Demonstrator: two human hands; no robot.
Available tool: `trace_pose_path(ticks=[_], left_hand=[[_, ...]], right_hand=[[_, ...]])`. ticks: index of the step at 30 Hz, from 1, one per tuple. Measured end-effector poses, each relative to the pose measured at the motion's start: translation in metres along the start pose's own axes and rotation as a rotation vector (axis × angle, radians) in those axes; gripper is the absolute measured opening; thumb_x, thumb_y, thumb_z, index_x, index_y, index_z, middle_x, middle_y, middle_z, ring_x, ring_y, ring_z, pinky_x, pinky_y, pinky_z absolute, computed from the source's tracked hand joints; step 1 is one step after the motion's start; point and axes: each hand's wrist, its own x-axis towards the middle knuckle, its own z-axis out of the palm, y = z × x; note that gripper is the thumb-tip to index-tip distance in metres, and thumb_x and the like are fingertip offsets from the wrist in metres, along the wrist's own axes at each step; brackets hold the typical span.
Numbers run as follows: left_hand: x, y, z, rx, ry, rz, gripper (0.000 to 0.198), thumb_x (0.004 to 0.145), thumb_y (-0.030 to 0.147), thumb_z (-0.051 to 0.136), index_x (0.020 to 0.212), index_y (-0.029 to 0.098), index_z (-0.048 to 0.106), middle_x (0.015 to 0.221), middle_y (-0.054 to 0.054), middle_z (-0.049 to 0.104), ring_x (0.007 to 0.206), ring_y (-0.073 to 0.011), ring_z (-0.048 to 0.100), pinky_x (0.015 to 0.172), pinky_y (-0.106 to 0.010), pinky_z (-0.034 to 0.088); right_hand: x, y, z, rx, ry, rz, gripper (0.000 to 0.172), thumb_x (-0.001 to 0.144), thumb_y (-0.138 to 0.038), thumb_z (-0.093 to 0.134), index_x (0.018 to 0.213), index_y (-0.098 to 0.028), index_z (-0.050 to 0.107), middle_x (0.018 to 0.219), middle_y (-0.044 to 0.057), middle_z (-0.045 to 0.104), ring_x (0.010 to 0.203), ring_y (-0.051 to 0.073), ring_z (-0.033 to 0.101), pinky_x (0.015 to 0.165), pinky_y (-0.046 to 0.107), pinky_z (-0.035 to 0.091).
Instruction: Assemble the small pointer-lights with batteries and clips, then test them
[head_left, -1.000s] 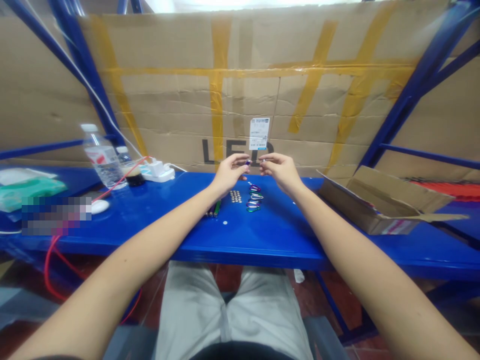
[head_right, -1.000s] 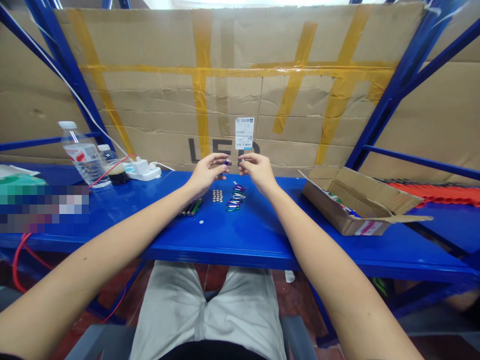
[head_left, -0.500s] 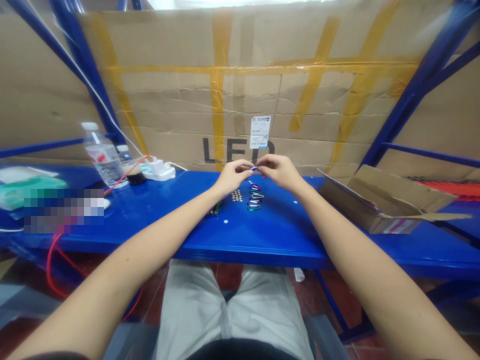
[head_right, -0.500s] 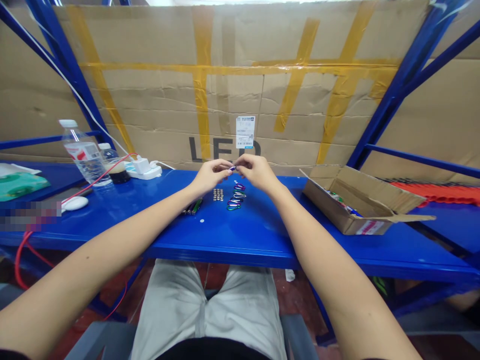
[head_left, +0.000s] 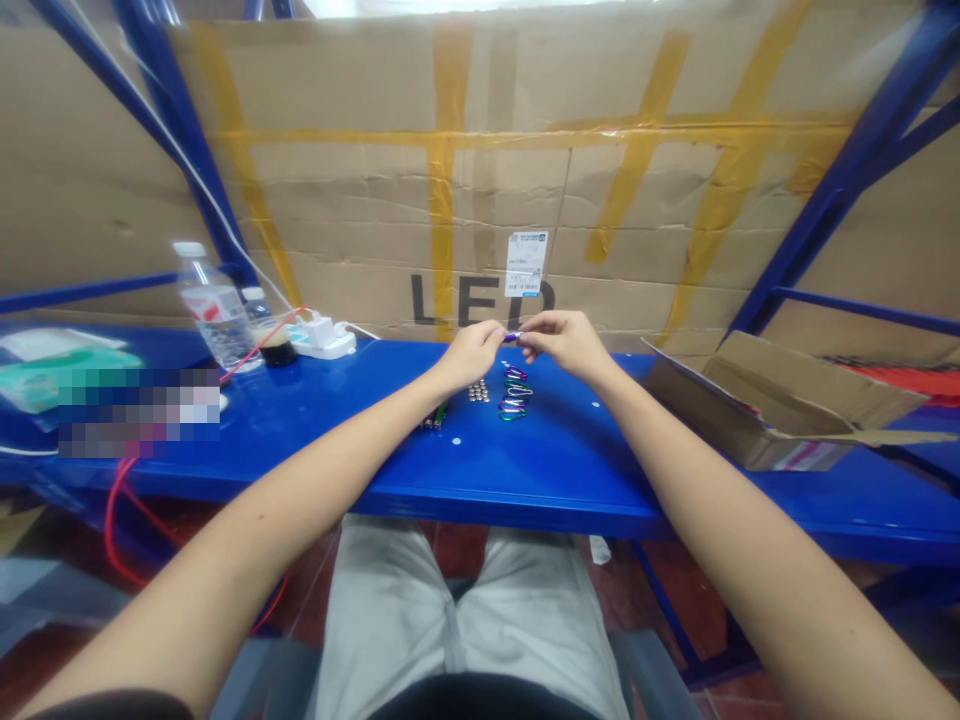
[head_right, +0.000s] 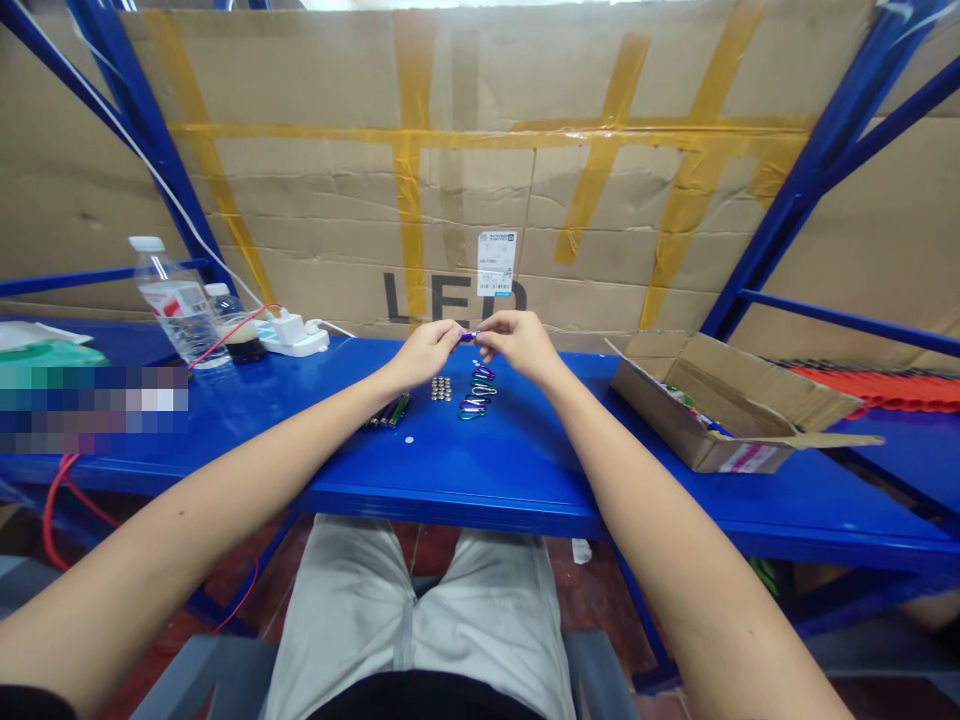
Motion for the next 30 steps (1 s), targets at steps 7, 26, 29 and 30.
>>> trace_pose_path(ticks=[7,26,29,30], left_hand=[[0.0,0.002,-0.007,0.131,-0.114,0.065,0.026,0.093,0.026,0.048,0.08,0.017,0.068,0.085,-0.007,0.071,0.084,-0.0219,0.062,0.077,-0.032,0.043],[-0.007,0.001,-0.006,0.093,-0.168,0.208,0.011,0.089,0.025,0.058,0.084,0.016,0.063,0.077,-0.002,0.066,0.07,-0.0142,0.055,0.066,-0.028,0.039],[-0.008,0.0,-0.006,0.116,-0.167,0.233,0.009,0.089,0.022,0.058,0.085,0.016,0.062,0.078,-0.002,0.066,0.071,-0.0146,0.056,0.068,-0.028,0.04],[-0.008,0.0,-0.005,0.124,-0.168,0.243,0.008,0.089,0.022,0.058,0.085,0.016,0.062,0.078,-0.002,0.066,0.071,-0.0147,0.056,0.068,-0.028,0.04]], right_hand=[[-0.004,0.004,-0.005,-0.307,-0.163,-0.08,0.026,0.084,-0.038,0.067,0.07,-0.016,0.067,0.062,0.005,0.067,0.052,0.017,0.062,0.057,0.032,0.05],[-0.009,-0.007,-0.007,-0.121,-0.325,0.094,0.033,0.078,-0.041,0.074,0.064,-0.016,0.056,0.051,-0.001,0.058,0.039,0.014,0.058,0.041,0.025,0.045],[-0.01,-0.008,-0.007,-0.07,-0.319,0.111,0.033,0.075,-0.04,0.076,0.062,-0.016,0.057,0.05,-0.001,0.056,0.037,0.013,0.057,0.039,0.024,0.043],[-0.01,-0.008,-0.006,-0.056,-0.317,0.112,0.033,0.075,-0.038,0.077,0.062,-0.016,0.057,0.049,-0.001,0.056,0.037,0.013,0.057,0.039,0.023,0.043]])
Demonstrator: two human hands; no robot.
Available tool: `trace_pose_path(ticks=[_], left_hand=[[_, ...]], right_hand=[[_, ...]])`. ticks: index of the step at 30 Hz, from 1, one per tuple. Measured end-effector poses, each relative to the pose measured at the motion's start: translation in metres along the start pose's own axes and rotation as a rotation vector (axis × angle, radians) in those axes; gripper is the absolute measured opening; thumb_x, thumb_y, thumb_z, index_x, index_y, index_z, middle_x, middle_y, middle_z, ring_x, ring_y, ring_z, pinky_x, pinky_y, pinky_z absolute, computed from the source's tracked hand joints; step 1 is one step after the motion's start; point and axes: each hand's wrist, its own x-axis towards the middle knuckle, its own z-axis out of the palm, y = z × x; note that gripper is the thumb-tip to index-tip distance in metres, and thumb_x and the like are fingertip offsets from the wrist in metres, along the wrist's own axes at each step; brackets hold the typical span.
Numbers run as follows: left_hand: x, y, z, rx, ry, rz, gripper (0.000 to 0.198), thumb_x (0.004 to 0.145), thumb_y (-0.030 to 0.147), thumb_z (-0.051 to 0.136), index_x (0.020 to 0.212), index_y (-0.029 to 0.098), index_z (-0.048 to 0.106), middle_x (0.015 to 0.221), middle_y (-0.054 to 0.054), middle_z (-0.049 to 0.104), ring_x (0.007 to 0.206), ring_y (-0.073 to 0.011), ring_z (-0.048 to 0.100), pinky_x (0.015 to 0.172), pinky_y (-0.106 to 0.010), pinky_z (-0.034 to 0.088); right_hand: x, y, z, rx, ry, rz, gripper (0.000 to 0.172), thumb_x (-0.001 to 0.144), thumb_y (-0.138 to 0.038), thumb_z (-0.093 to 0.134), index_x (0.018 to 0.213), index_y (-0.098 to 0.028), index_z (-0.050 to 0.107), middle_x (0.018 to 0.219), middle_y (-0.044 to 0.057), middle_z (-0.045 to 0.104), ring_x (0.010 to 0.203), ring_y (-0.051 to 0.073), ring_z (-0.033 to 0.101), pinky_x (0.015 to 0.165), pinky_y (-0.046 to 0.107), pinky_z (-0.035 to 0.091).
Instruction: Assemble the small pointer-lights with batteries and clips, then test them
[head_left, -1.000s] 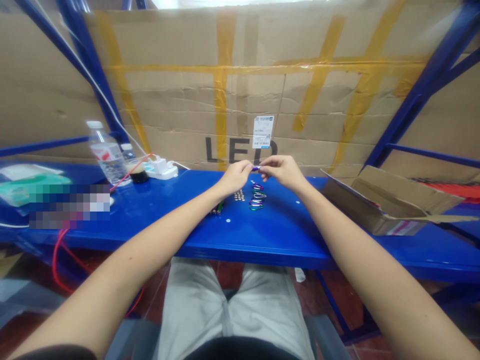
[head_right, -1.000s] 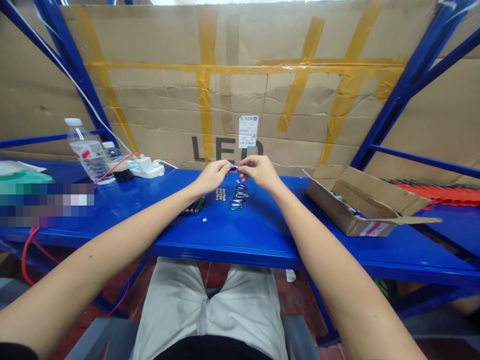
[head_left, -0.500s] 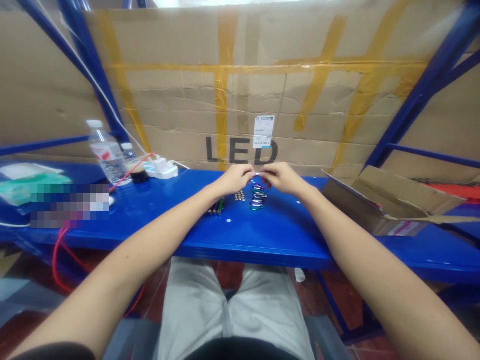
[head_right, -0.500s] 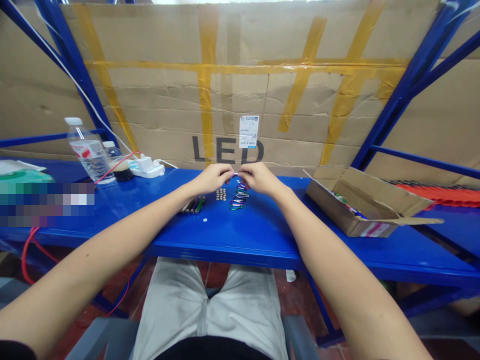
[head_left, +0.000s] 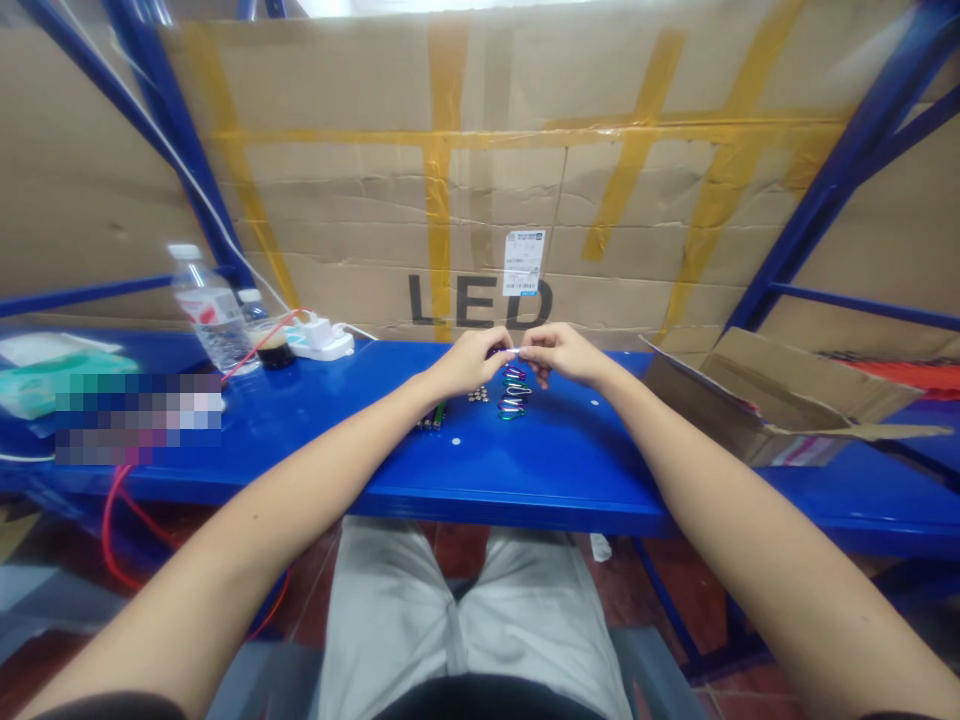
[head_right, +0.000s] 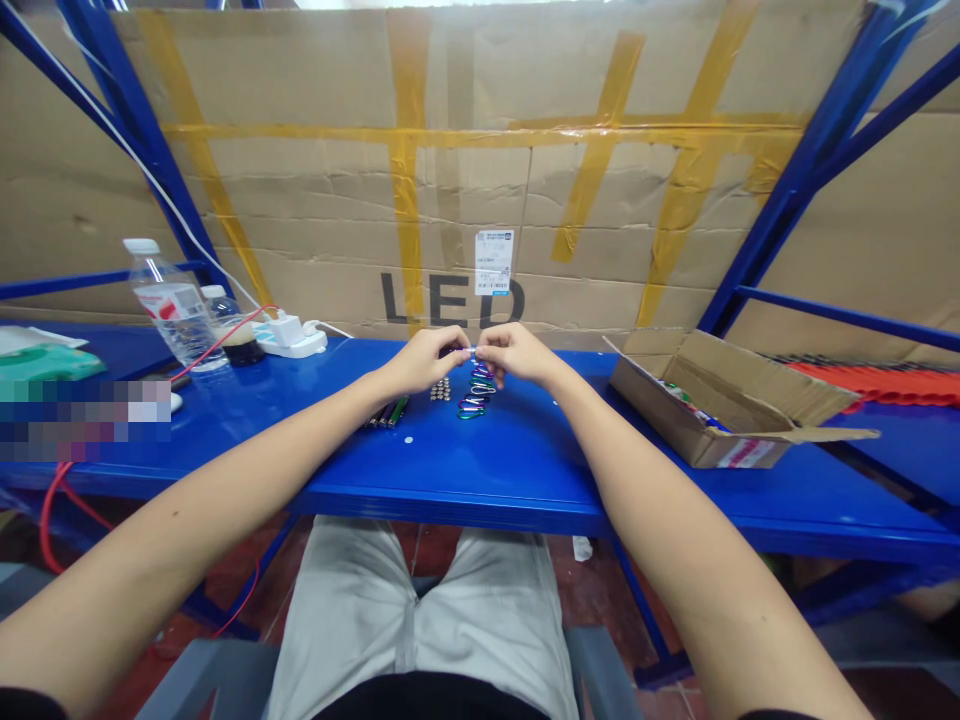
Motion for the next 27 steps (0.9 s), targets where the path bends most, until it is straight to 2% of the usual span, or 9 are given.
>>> trace_pose_path(ticks=[5,14,20,27], left_hand=[[0.0,-0.001,0.001,0.05,0.013,0.078,0.009,0.092,0.022,0.056,0.087,0.017,0.062,0.079,-0.003,0.066,0.072,-0.0151,0.057,0.069,-0.028,0.042],[-0.002,0.001,0.004,0.139,0.084,0.197,0.007,0.093,0.017,0.054,0.088,0.017,0.059,0.081,-0.004,0.063,0.074,-0.0158,0.056,0.071,-0.029,0.043],[-0.002,0.002,0.006,0.16,0.064,0.157,0.008,0.093,0.019,0.055,0.085,0.018,0.056,0.078,-0.002,0.06,0.072,-0.0158,0.055,0.069,-0.029,0.043],[-0.003,0.01,0.006,0.1,-0.011,-0.025,0.014,0.099,0.024,0.041,0.089,0.02,0.051,0.079,-0.003,0.064,0.074,-0.0181,0.06,0.07,-0.032,0.044]], right_hand=[[0.001,0.005,0.001,0.152,0.01,0.028,0.03,0.072,-0.033,0.077,0.06,-0.015,0.056,0.047,-0.003,0.052,0.035,0.011,0.051,0.035,0.022,0.04],[0.001,0.004,0.002,0.485,-0.042,0.203,0.023,0.072,-0.017,0.071,0.06,-0.016,0.051,0.047,-0.005,0.043,0.038,0.005,0.03,0.035,0.02,0.033],[0.0,-0.001,0.002,0.428,-0.032,0.245,0.021,0.072,-0.015,0.069,0.061,-0.016,0.052,0.048,-0.004,0.043,0.039,0.006,0.033,0.037,0.021,0.036],[0.003,0.002,0.002,0.286,0.02,0.172,0.023,0.071,-0.02,0.072,0.06,-0.017,0.052,0.047,-0.004,0.047,0.037,0.008,0.042,0.035,0.024,0.042]])
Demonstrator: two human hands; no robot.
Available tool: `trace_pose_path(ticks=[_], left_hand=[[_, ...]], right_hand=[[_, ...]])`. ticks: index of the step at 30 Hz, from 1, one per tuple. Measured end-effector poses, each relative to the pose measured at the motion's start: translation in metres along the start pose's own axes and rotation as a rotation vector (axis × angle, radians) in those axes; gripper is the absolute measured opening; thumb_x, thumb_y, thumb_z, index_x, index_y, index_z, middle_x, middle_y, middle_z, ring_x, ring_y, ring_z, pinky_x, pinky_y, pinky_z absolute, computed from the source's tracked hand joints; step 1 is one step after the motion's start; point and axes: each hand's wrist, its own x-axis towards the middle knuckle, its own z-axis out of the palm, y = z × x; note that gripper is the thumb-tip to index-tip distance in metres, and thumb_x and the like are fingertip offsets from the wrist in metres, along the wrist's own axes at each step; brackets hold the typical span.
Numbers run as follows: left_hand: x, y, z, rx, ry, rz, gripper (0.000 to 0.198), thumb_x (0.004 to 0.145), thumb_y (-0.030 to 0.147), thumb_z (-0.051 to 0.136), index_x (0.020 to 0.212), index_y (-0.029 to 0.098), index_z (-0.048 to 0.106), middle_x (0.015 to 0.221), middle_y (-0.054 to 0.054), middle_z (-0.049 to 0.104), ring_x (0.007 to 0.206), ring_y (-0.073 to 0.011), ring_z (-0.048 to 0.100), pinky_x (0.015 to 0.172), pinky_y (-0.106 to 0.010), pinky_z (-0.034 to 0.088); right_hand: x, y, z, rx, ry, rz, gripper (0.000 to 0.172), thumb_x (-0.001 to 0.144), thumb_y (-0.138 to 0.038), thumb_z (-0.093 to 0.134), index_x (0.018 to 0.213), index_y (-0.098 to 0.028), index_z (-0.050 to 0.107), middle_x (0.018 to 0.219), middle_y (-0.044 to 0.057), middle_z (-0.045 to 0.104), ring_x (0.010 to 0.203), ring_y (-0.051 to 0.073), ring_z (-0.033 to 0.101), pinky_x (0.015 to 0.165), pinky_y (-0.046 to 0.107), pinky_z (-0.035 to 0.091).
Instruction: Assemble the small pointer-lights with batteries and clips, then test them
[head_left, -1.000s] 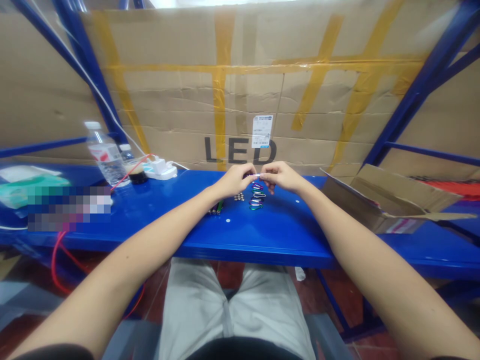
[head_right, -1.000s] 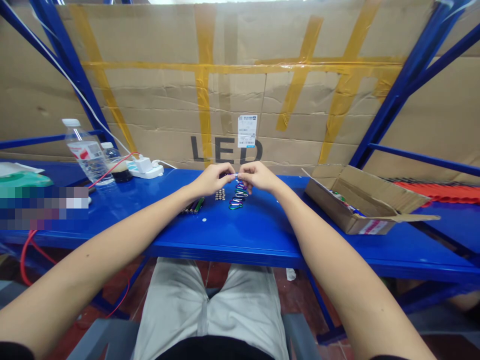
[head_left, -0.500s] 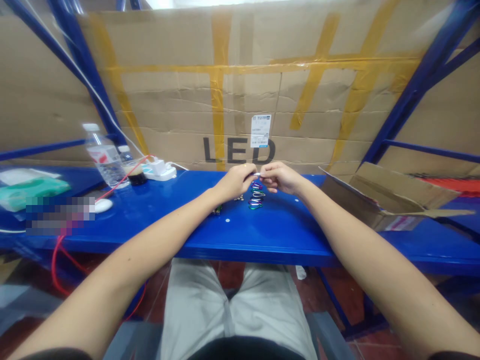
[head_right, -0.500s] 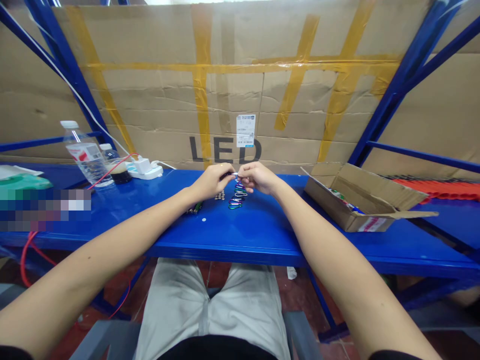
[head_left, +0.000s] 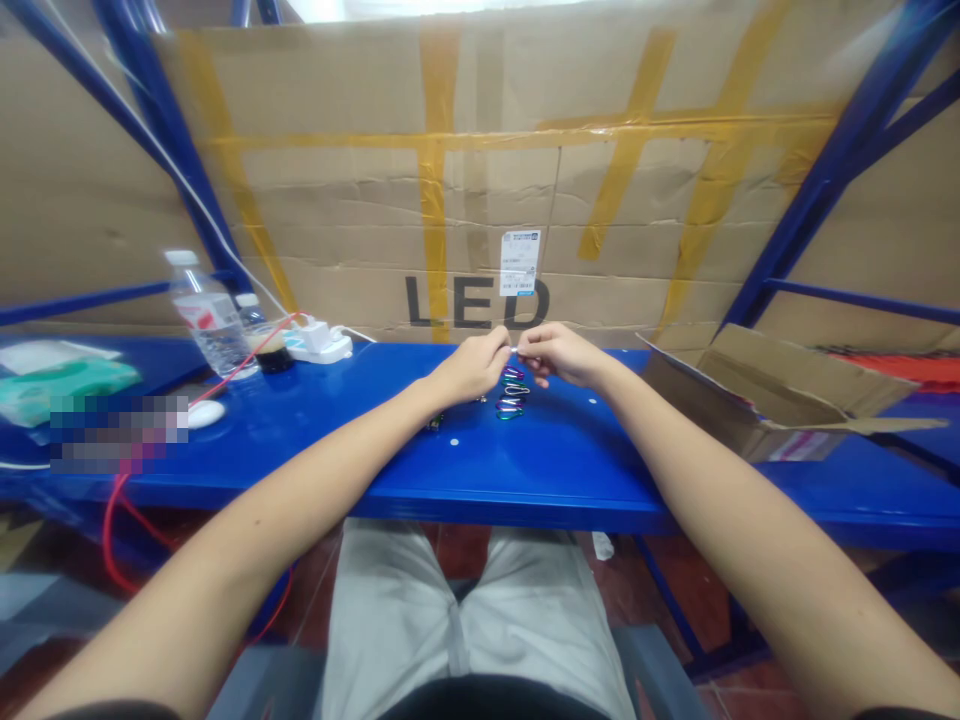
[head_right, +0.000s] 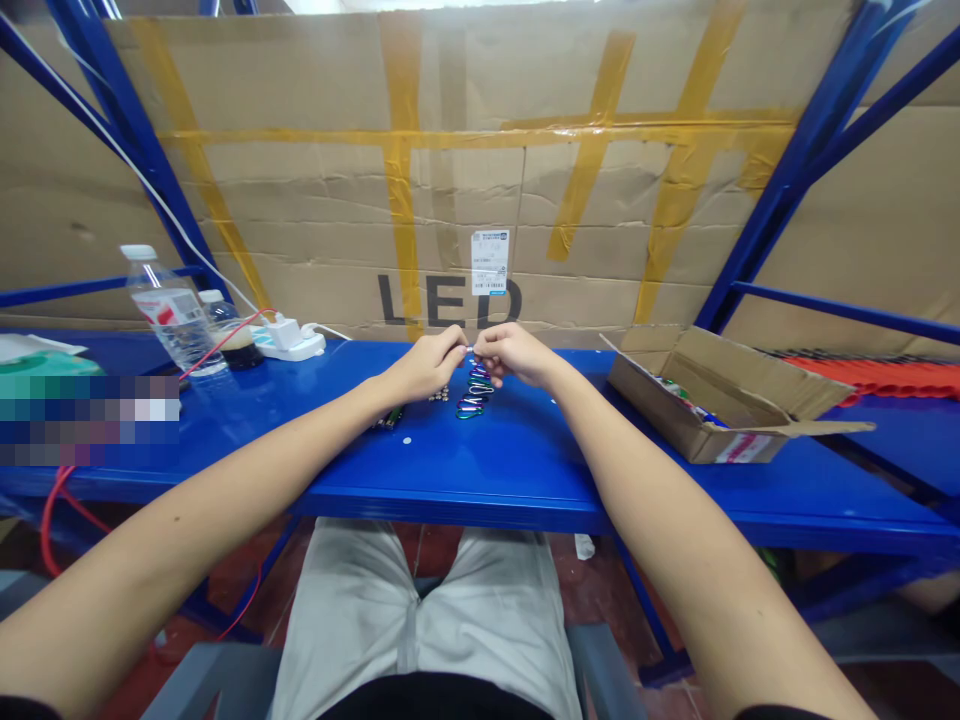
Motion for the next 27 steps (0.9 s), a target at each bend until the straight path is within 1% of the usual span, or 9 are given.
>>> trace_pose_path(ticks=[3,7,10,13,15,19,24,27], left_hand=[[0.001,-0.001,0.0,-0.075,0.008,-0.054,0.015,0.097,0.021,0.042,0.086,0.02,0.051,0.076,-0.002,0.065,0.071,-0.0173,0.059,0.07,-0.032,0.043],[0.003,-0.006,0.002,-0.166,0.042,-0.085,0.009,0.088,0.02,0.054,0.08,0.018,0.055,0.076,-0.001,0.065,0.072,-0.0158,0.057,0.069,-0.03,0.043],[0.005,-0.009,0.003,-0.241,0.073,-0.095,0.009,0.085,0.022,0.06,0.078,0.017,0.056,0.074,-0.001,0.063,0.07,-0.0146,0.056,0.067,-0.029,0.043],[0.006,-0.008,0.003,-0.291,0.11,-0.069,0.009,0.083,0.022,0.063,0.079,0.016,0.057,0.076,-0.001,0.064,0.072,-0.0146,0.057,0.069,-0.029,0.044],[0.005,-0.007,0.003,-0.303,0.13,-0.048,0.008,0.082,0.021,0.063,0.079,0.016,0.058,0.076,-0.001,0.064,0.072,-0.0146,0.058,0.07,-0.03,0.044],[0.004,-0.005,0.004,-0.322,0.144,-0.03,0.009,0.081,0.022,0.065,0.078,0.016,0.06,0.076,-0.002,0.065,0.073,-0.0144,0.058,0.071,-0.029,0.045],[0.004,-0.008,0.009,-0.35,0.173,-0.04,0.008,0.08,0.021,0.067,0.077,0.016,0.061,0.077,-0.002,0.066,0.073,-0.0146,0.059,0.072,-0.03,0.047],[0.005,-0.009,0.01,-0.342,0.195,-0.005,0.01,0.079,0.019,0.068,0.074,0.016,0.059,0.078,-0.002,0.066,0.076,-0.0149,0.06,0.075,-0.03,0.048]], right_hand=[[0.001,0.002,0.0,-0.06,-0.001,-0.034,0.024,0.072,-0.023,0.074,0.06,-0.017,0.054,0.048,-0.003,0.05,0.037,0.009,0.046,0.035,0.024,0.043],[0.002,0.006,-0.001,-0.113,0.0,-0.052,0.027,0.071,-0.026,0.078,0.06,-0.016,0.055,0.048,-0.002,0.051,0.037,0.01,0.05,0.034,0.023,0.043],[0.001,0.006,-0.001,-0.033,0.001,-0.037,0.028,0.071,-0.026,0.078,0.06,-0.017,0.054,0.047,-0.003,0.049,0.036,0.008,0.044,0.033,0.022,0.04],[0.0,0.004,0.001,0.077,0.004,0.002,0.026,0.07,-0.022,0.076,0.058,-0.016,0.054,0.046,-0.005,0.044,0.036,0.005,0.034,0.034,0.022,0.037],[-0.002,0.001,0.002,0.131,0.004,0.03,0.024,0.07,-0.019,0.075,0.058,-0.016,0.053,0.046,-0.005,0.042,0.037,0.005,0.031,0.034,0.021,0.034],[-0.003,-0.002,0.003,0.167,0.005,0.056,0.024,0.07,-0.017,0.073,0.058,-0.015,0.052,0.046,-0.006,0.04,0.038,0.004,0.029,0.035,0.02,0.032],[-0.003,-0.004,0.002,0.147,-0.01,0.049,0.025,0.071,-0.017,0.072,0.058,-0.016,0.05,0.046,-0.005,0.04,0.038,0.005,0.03,0.036,0.021,0.035],[-0.003,-0.005,0.002,0.126,-0.013,0.069,0.023,0.071,-0.016,0.07,0.058,-0.016,0.051,0.045,-0.005,0.04,0.038,0.006,0.031,0.036,0.022,0.035]])
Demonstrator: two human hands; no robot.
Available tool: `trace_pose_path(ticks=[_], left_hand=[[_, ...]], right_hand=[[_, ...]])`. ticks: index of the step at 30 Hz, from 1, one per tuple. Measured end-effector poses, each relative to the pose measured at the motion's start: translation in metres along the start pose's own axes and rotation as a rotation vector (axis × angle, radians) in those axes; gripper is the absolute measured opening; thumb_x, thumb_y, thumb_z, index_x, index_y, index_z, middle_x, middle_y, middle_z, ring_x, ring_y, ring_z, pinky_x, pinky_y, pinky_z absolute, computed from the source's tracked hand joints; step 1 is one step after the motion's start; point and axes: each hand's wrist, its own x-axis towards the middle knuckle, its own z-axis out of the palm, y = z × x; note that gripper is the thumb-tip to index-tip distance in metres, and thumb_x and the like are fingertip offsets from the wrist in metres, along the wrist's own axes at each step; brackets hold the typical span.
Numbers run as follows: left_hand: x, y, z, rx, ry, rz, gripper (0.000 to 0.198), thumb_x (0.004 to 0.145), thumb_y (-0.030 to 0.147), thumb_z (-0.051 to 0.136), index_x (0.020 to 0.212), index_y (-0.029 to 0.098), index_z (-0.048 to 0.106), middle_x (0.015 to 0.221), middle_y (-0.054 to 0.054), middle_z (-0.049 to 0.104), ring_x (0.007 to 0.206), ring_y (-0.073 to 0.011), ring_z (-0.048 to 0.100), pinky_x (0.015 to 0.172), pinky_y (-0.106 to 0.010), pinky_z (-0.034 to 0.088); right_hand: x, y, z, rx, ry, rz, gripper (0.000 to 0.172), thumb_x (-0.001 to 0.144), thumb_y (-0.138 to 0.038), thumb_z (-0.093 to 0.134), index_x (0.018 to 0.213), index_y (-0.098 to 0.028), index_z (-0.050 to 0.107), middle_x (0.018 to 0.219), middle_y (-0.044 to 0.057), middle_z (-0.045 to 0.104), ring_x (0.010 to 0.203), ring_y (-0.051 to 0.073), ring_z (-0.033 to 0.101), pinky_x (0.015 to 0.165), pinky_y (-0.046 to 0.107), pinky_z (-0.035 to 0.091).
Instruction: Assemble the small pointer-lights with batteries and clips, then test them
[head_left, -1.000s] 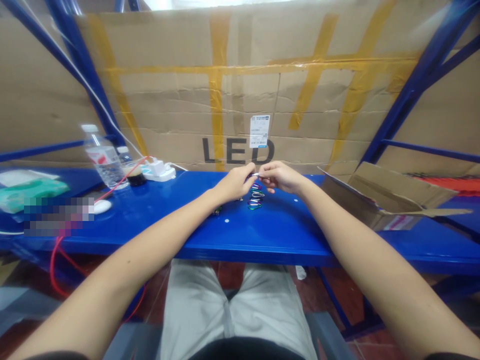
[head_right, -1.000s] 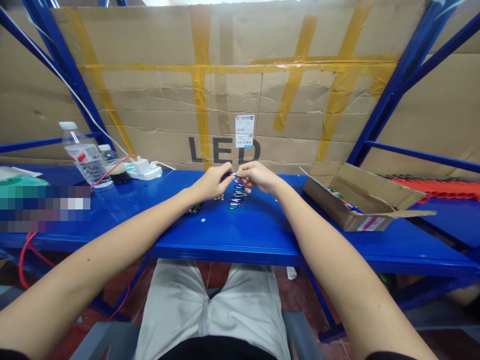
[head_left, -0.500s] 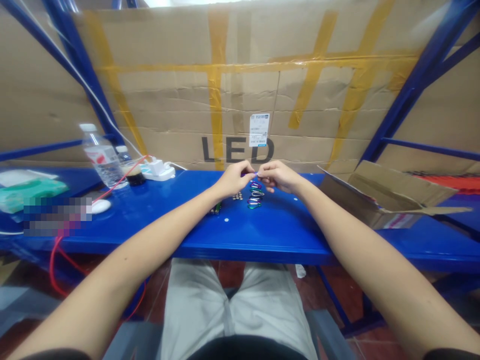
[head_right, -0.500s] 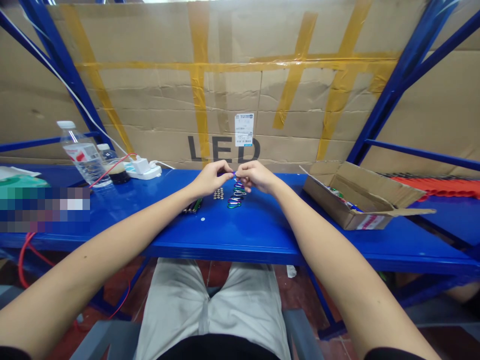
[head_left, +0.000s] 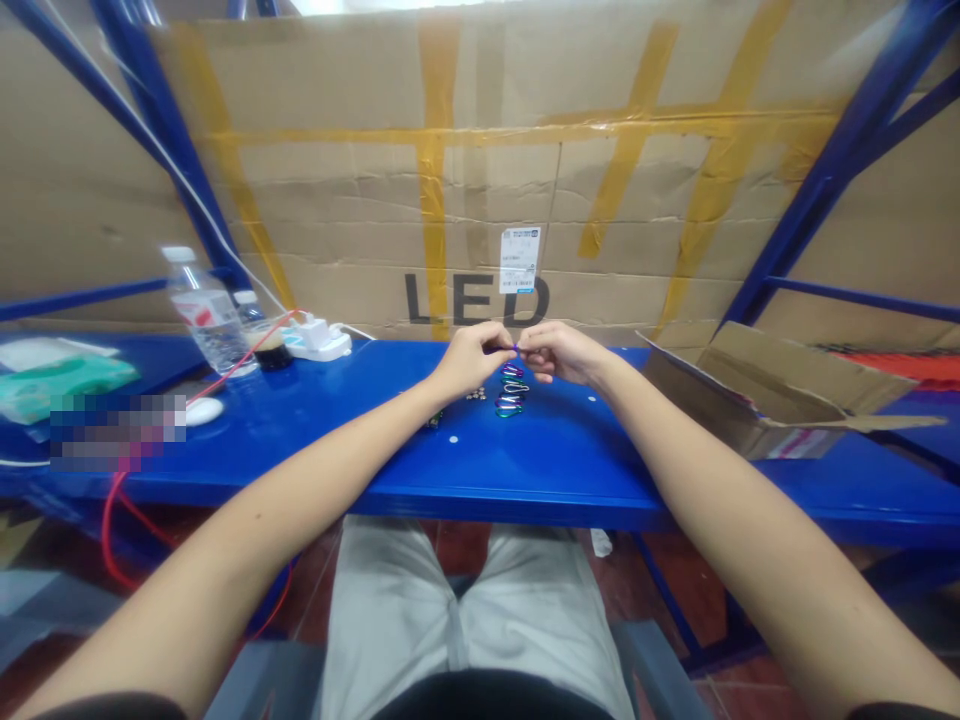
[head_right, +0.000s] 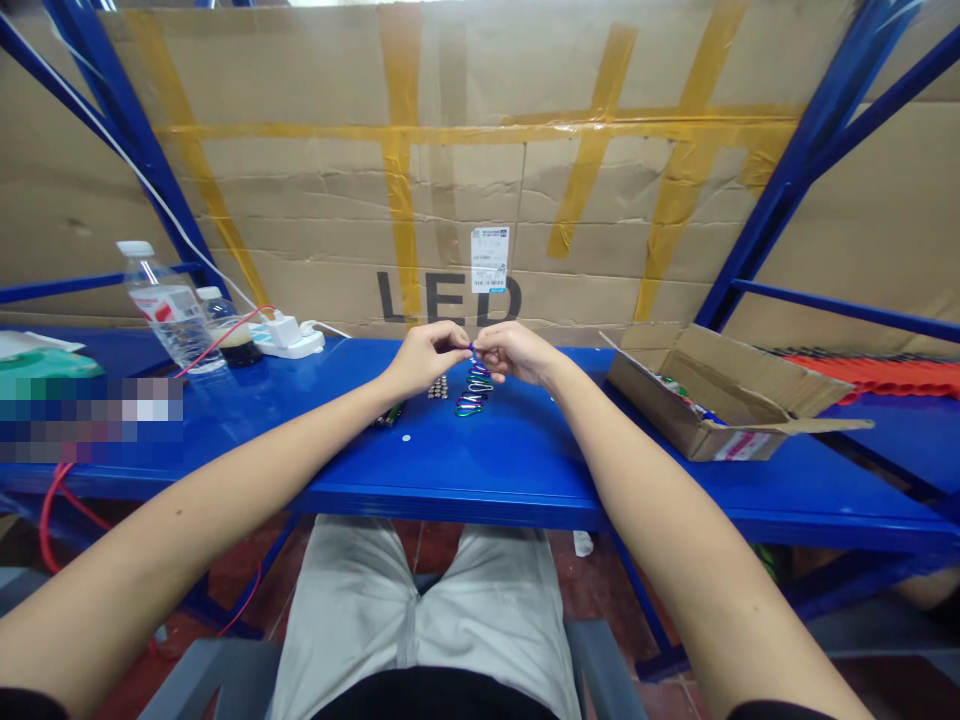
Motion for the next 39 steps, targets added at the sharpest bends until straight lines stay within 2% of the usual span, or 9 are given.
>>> trace_pose_path(ticks=[4,7,9,11,14,19,23,29,39], left_hand=[[0.0,0.006,-0.002,0.087,-0.017,0.04,0.011,0.081,0.019,0.065,0.075,0.017,0.056,0.078,-0.002,0.064,0.075,-0.0151,0.059,0.074,-0.03,0.047],[-0.001,0.011,-0.004,0.179,-0.057,-0.018,0.005,0.09,0.021,0.055,0.086,0.019,0.057,0.082,-0.003,0.067,0.076,-0.016,0.062,0.073,-0.031,0.047],[0.0,0.011,-0.004,0.2,-0.076,-0.064,0.007,0.093,0.018,0.05,0.094,0.019,0.057,0.086,-0.004,0.07,0.08,-0.0173,0.065,0.075,-0.032,0.048],[0.001,0.008,-0.005,0.199,-0.112,-0.092,0.011,0.091,0.014,0.05,0.096,0.018,0.058,0.087,-0.005,0.071,0.083,-0.0182,0.067,0.077,-0.033,0.049],[0.003,0.004,-0.007,0.159,-0.144,-0.108,0.009,0.087,0.012,0.056,0.089,0.017,0.062,0.083,-0.004,0.072,0.078,-0.0176,0.067,0.074,-0.032,0.05],[0.003,0.003,-0.007,0.043,-0.088,-0.147,0.003,0.082,0.018,0.066,0.081,0.016,0.064,0.069,-0.001,0.068,0.061,-0.0137,0.062,0.063,-0.029,0.048],[0.002,0.002,-0.006,0.021,-0.061,-0.096,0.008,0.078,0.022,0.07,0.079,0.015,0.066,0.075,-0.003,0.069,0.07,-0.0146,0.062,0.068,-0.029,0.048],[0.001,0.004,-0.004,0.016,-0.052,-0.067,0.006,0.078,0.02,0.068,0.078,0.016,0.065,0.076,-0.002,0.068,0.072,-0.0143,0.059,0.069,-0.028,0.046],[0.0,0.006,-0.002,0.066,-0.054,-0.055,0.003,0.079,0.017,0.065,0.081,0.016,0.062,0.077,-0.001,0.066,0.072,-0.0136,0.058,0.071,-0.029,0.045]], right_hand=[[0.0,-0.001,0.0,0.02,-0.002,0.017,0.02,0.071,-0.015,0.069,0.059,-0.015,0.053,0.046,-0.005,0.04,0.038,0.005,0.03,0.036,0.021,0.035],[0.001,0.0,-0.001,0.014,0.007,-0.003,0.024,0.072,-0.017,0.071,0.059,-0.016,0.05,0.047,-0.005,0.041,0.039,0.005,0.032,0.036,0.021,0.037],[0.002,0.002,-0.002,-0.02,0.018,-0.012,0.026,0.071,-0.018,0.072,0.058,-0.017,0.05,0.047,-0.004,0.042,0.039,0.006,0.035,0.036,0.022,0.038],[0.004,0.005,-0.003,-0.064,0.029,-0.017,0.026,0.07,-0.019,0.074,0.058,-0.017,0.051,0.047,-0.004,0.044,0.038,0.007,0.038,0.035,0.023,0.04],[0.006,0.009,-0.004,-0.103,0.034,-0.029,0.025,0.069,-0.02,0.076,0.059,-0.017,0.053,0.047,-0.004,0.045,0.038,0.008,0.04,0.035,0.023,0.042],[0.007,0.011,-0.004,-0.082,0.035,-0.045,0.028,0.069,-0.023,0.077,0.057,-0.017,0.052,0.046,-0.005,0.044,0.037,0.007,0.039,0.035,0.023,0.041],[0.006,0.01,-0.003,-0.051,0.023,-0.04,0.028,0.068,-0.021,0.077,0.057,-0.017,0.052,0.046,-0.005,0.044,0.038,0.007,0.038,0.035,0.023,0.04],[0.004,0.007,-0.002,-0.015,0.003,-0.017,0.024,0.07,-0.018,0.074,0.059,-0.017,0.053,0.047,-0.005,0.042,0.038,0.006,0.034,0.035,0.022,0.04],[0.006,0.007,-0.007,-0.174,-0.001,-0.004,0.027,0.073,-0.026,0.074,0.06,-0.018,0.052,0.05,-0.003,0.046,0.041,0.01,0.046,0.039,0.027,0.048]])
